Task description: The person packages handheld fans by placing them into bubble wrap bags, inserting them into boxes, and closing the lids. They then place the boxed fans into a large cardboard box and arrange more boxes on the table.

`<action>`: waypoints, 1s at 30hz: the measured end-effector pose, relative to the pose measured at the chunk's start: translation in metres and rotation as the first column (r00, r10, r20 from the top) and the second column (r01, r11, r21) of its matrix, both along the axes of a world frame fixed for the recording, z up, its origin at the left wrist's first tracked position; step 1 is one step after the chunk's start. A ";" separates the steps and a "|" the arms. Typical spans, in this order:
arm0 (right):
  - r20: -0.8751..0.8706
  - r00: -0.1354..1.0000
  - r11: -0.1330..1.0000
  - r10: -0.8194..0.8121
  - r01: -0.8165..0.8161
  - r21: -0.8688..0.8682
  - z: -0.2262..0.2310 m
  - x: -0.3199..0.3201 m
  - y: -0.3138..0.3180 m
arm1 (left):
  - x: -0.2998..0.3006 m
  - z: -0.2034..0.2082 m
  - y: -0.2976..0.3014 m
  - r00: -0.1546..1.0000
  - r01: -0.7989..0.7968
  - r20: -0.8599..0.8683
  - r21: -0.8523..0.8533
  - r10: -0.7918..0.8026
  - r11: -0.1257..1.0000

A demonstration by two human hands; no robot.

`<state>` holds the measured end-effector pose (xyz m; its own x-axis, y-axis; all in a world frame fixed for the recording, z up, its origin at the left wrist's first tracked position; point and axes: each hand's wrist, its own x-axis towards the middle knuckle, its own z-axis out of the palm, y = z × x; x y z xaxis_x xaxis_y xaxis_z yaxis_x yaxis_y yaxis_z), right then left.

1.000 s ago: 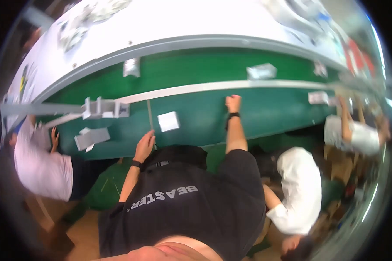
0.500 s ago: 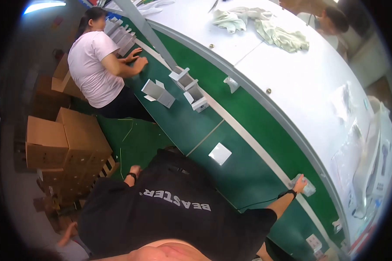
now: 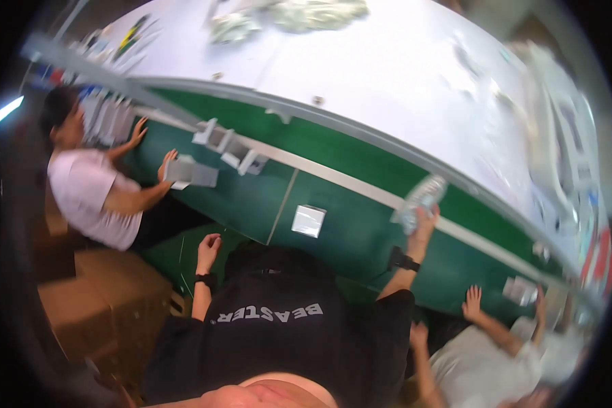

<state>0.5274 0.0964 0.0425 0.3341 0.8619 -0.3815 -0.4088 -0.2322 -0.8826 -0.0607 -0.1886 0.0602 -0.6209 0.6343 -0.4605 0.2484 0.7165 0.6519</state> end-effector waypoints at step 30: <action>0.444 0.791 0.731 0.422 -0.586 0.350 0.222 -0.280 -0.188 | 0.129 0.218 0.150 0.379 0.604 0.001 0.757 -0.925 0.248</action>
